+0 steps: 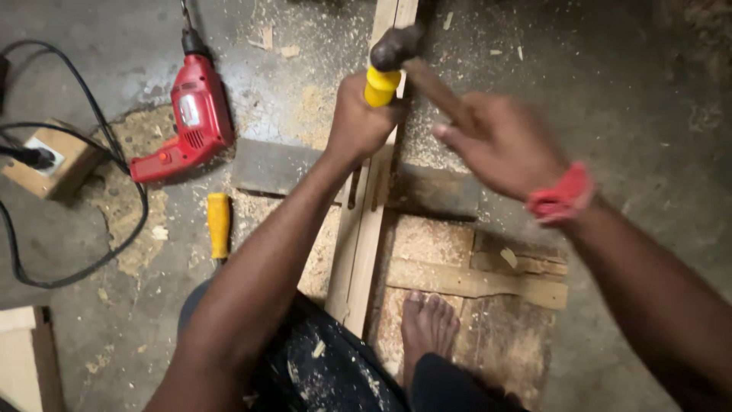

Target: The person sits on the floor of a workshop and cuts a rectangular groove in a long wooden frame member. They hold a chisel against the wood and strike it with a hammer, repositioning the chisel repeatedly along the marked area and clearing chips as they work the recess deeper.

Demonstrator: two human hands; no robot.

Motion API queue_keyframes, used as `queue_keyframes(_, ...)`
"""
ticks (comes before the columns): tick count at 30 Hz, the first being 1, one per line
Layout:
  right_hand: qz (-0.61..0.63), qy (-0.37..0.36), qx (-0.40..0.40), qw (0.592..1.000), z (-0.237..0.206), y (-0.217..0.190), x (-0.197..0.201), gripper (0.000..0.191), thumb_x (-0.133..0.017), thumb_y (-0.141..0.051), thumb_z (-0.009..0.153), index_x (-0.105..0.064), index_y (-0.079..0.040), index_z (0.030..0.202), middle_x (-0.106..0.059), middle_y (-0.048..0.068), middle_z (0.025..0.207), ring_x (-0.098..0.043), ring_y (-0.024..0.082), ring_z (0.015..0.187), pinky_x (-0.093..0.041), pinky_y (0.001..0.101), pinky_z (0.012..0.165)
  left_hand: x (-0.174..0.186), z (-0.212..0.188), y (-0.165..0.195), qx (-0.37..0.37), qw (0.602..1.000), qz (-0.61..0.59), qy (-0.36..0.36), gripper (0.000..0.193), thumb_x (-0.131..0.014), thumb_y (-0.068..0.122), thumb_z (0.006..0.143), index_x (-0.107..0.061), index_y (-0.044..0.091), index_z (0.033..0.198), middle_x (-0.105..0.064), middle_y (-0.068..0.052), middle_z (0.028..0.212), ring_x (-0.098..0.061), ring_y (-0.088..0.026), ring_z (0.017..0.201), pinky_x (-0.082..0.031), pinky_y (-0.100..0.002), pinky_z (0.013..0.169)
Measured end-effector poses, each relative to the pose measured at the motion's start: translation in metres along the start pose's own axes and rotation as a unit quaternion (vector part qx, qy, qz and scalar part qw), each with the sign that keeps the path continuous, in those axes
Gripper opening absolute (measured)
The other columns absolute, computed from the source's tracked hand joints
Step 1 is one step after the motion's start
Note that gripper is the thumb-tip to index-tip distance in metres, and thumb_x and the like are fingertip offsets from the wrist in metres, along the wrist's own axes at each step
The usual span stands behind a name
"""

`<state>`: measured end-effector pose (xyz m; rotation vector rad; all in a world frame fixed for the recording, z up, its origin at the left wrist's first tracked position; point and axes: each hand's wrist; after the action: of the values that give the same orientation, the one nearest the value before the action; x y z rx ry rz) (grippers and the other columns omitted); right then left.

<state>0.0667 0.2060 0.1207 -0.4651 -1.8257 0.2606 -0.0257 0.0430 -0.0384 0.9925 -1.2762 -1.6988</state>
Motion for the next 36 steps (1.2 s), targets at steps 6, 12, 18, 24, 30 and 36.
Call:
queue_keyframes(6,0.353,0.355,0.192,0.844,-0.013,-0.020,0.051,0.022,-0.067,-0.026,0.099,-0.066,-0.004,0.097,-0.063,0.015,0.076,-0.059,0.031,0.067,-0.047,0.0478,0.063,0.004,0.011,-0.020,-0.003,0.998,0.062,0.011,0.018,-0.073,0.005,0.082,-0.058,0.004,0.073,-0.061,-0.001,0.068,-0.059,-0.012,0.063,-0.047,-0.031,0.061)
queue_keyframes(12,-0.012,0.042,0.063,0.997,0.004,0.014,-0.033,0.020,-0.066,-0.021,0.093,-0.067,-0.002,0.098,-0.066,0.018,0.075,-0.065,0.035,0.067,-0.048,0.0494,0.064,0.004,-0.020,0.000,-0.003,1.000,-0.011,-0.007,0.009,-0.069,0.005,0.078,-0.062,0.004,0.084,-0.065,-0.002,0.075,-0.062,-0.013,0.068,-0.050,-0.032,0.063)
queue_keyframes(18,0.147,0.029,-0.067,0.986,-0.036,0.064,-0.062,0.034,-0.069,-0.030,0.096,-0.061,0.001,0.084,-0.056,0.008,0.066,-0.052,0.020,0.056,-0.043,0.0392,0.054,-0.003,0.015,-0.004,0.086,0.985,0.056,0.136,0.024,-0.075,0.016,0.077,-0.059,0.002,0.088,-0.066,-0.004,0.073,-0.065,-0.017,0.067,-0.053,-0.035,0.062)
queue_keyframes(24,0.198,0.035,-0.054,0.978,-0.084,0.092,-0.103,0.033,-0.070,-0.030,0.095,-0.061,0.000,0.085,-0.046,-0.001,0.067,-0.043,0.009,0.063,-0.039,0.0313,0.053,-0.004,0.019,-0.035,0.122,0.971,0.190,0.077,0.022,-0.077,0.019,0.080,-0.066,0.001,0.076,-0.065,-0.004,0.064,-0.067,-0.016,0.060,-0.051,-0.034,0.059)
queue_keyframes(30,0.240,0.033,-0.088,0.966,-0.105,0.103,-0.104,0.023,-0.070,-0.027,0.089,-0.067,-0.004,0.094,-0.053,-0.005,0.068,-0.048,0.006,0.062,-0.042,0.0278,0.054,0.017,-0.012,-0.007,0.096,0.995,-0.016,0.010,0.013,-0.071,0.005,0.079,-0.058,0.007,0.078,-0.060,0.001,0.067,-0.059,-0.011,0.058,-0.049,-0.031,0.054)
queue_keyframes(36,0.237,0.066,-0.064,0.967,-0.086,0.059,-0.042,0.028,-0.067,-0.029,0.097,-0.062,-0.003,0.088,-0.051,0.000,0.069,-0.045,0.010,0.057,-0.038,0.0315,0.048,0.004,-0.003,-0.001,-0.039,0.999,0.003,0.024,0.014,-0.071,0.003,0.079,-0.057,0.006,0.077,-0.061,0.002,0.072,-0.060,-0.008,0.067,-0.049,-0.027,0.062)
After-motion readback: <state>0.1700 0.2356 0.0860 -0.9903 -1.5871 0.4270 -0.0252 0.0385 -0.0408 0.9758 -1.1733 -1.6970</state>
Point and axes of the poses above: each hand's wrist, its own z-axis towards the middle knuckle, its own x-axis out of the back of the hand, y = z × x
